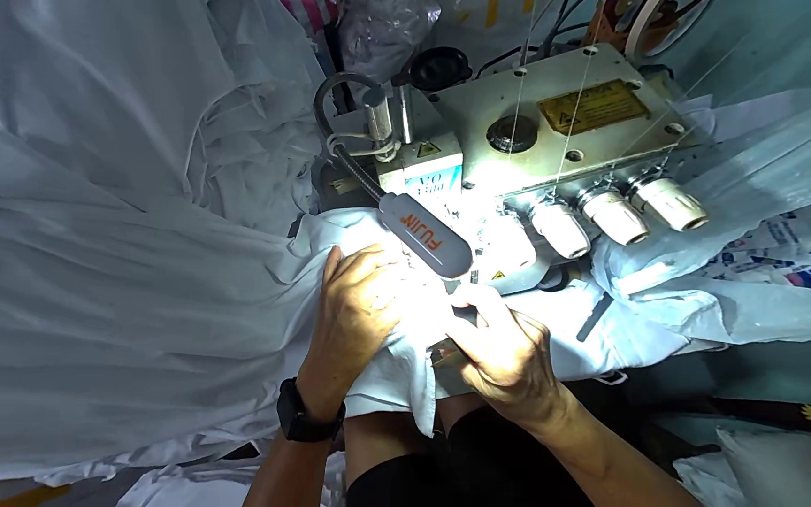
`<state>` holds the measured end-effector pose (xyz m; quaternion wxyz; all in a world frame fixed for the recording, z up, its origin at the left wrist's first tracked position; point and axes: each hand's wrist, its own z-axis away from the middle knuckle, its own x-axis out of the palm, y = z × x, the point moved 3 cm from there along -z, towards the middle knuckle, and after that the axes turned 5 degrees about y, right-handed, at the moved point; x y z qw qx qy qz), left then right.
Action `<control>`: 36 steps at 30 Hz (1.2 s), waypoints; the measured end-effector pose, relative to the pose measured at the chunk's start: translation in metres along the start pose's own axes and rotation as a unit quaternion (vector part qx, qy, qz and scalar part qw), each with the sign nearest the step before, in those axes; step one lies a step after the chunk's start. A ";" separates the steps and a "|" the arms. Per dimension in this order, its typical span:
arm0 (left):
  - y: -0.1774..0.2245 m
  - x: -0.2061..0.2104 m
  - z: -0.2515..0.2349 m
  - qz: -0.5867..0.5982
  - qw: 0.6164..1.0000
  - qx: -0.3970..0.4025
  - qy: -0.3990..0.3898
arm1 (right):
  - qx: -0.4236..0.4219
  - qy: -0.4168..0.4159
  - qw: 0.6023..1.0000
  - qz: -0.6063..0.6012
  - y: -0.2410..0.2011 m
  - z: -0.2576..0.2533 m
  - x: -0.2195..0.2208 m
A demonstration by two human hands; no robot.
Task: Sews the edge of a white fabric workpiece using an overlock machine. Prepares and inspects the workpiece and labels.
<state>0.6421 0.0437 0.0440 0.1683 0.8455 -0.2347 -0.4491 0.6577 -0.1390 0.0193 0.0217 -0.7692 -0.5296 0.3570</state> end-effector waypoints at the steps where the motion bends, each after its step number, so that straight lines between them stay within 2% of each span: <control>1: -0.001 0.000 -0.001 0.001 1.000 -0.001 -0.002 | 0.002 0.001 1.000 -0.001 0.000 -0.001 0.001; 9: -0.010 -0.009 -0.039 -0.005 0.999 0.013 -0.032 | 0.055 -0.020 0.998 -0.023 -0.002 -0.008 0.010; 12: -0.025 -0.001 -0.065 0.002 0.998 0.015 0.054 | 0.062 0.028 0.995 -0.079 -0.005 0.001 0.007; 15: -0.033 0.001 -0.070 0.002 0.993 -0.080 0.086 | 0.070 0.060 0.987 -0.134 -0.008 0.010 0.000; 18: -0.023 -0.008 -0.040 -0.016 0.987 -0.136 0.080 | 0.102 0.036 0.984 -0.144 -0.002 0.017 -0.009; 21: -0.002 -0.015 0.003 -0.053 0.976 -0.191 0.094 | 0.164 -0.038 0.982 -0.083 0.006 0.016 -0.018; 24: 0.011 -0.030 0.030 -0.066 0.962 -0.253 0.077 | 0.180 -0.100 0.978 -0.025 0.007 0.004 -0.022; 27: -0.003 -0.049 0.022 -0.042 0.972 -0.221 0.060 | 0.162 -0.082 0.983 -0.008 -0.001 -0.008 -0.020; 31: -0.031 -0.053 0.007 0.025 0.991 -0.126 -0.025 | 0.121 -0.067 0.989 0.045 -0.017 -0.017 -0.012; 36: -0.017 -0.063 0.002 0.078 0.992 -0.100 -0.029 | 0.099 -0.060 0.989 0.090 -0.031 -0.024 0.003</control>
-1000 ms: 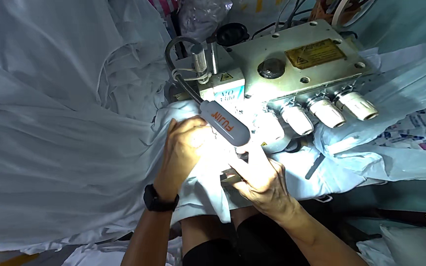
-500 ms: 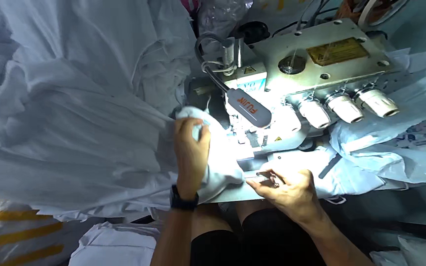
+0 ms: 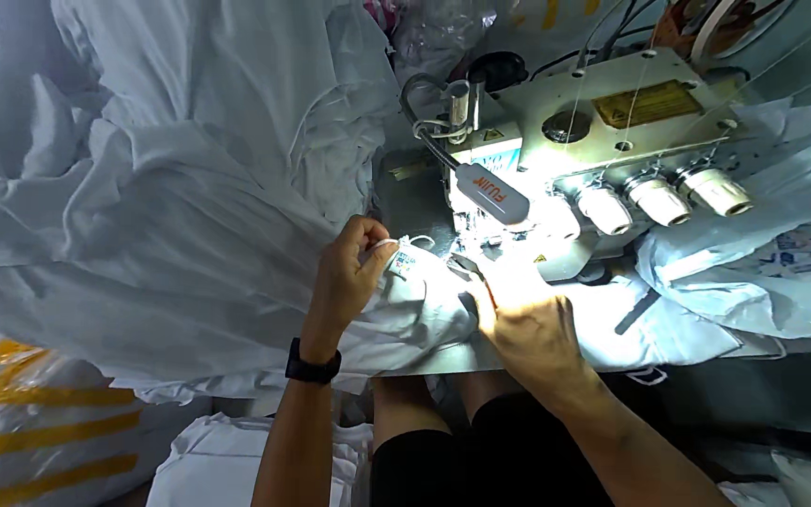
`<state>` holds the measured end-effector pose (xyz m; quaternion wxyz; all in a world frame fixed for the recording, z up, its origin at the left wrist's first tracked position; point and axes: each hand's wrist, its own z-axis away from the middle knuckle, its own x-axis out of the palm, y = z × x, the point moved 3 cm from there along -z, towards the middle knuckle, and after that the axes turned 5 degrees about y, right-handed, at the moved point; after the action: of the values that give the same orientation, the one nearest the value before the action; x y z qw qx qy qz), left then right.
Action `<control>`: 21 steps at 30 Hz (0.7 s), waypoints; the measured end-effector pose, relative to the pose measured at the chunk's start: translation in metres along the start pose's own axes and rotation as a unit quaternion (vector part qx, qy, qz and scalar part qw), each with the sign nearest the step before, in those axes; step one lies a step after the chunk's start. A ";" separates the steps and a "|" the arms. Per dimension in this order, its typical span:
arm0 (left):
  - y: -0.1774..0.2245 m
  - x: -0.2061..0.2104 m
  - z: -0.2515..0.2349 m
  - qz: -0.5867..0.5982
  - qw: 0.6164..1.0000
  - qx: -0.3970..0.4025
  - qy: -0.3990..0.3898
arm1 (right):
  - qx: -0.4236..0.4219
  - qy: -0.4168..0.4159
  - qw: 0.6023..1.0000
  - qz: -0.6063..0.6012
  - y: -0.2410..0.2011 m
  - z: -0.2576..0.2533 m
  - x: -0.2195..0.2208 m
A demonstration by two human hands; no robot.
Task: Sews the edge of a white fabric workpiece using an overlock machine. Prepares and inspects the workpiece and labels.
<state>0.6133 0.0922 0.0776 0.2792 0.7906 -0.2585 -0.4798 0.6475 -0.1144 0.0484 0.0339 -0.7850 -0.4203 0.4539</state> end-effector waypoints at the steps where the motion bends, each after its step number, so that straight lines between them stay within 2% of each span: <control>1: 0.003 -0.001 0.001 0.011 1.000 0.012 0.002 | -0.002 -0.003 1.000 -0.004 -0.003 -0.002 0.002; 4: 0.009 -0.003 0.003 0.010 0.997 0.080 -0.002 | -0.021 0.012 0.999 -0.029 -0.007 -0.008 0.009; 6: 0.014 -0.003 0.003 -0.013 0.994 0.103 -0.018 | -0.016 0.017 0.996 -0.088 -0.003 -0.012 0.011; 10: 0.020 -0.004 0.005 -0.024 0.993 0.114 -0.029 | 0.119 -0.058 0.953 -0.272 0.006 -0.018 0.000; 14: 0.028 -0.001 0.009 -0.034 0.991 0.122 -0.047 | 0.193 -0.151 0.907 -0.343 -0.001 -0.022 -0.002; 18: 0.036 -0.004 0.013 -0.055 0.991 0.114 -0.050 | 0.173 -0.182 0.888 -0.386 -0.012 -0.030 0.000; 21: 0.047 -0.031 0.020 -0.128 0.987 0.091 -0.017 | 0.106 -0.124 0.896 -0.413 -0.018 -0.030 0.001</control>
<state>0.5762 0.0762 0.1213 0.1380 0.8312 -0.2029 -0.4989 0.6588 -0.0925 0.0733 0.2487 -0.4701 -0.6567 0.5348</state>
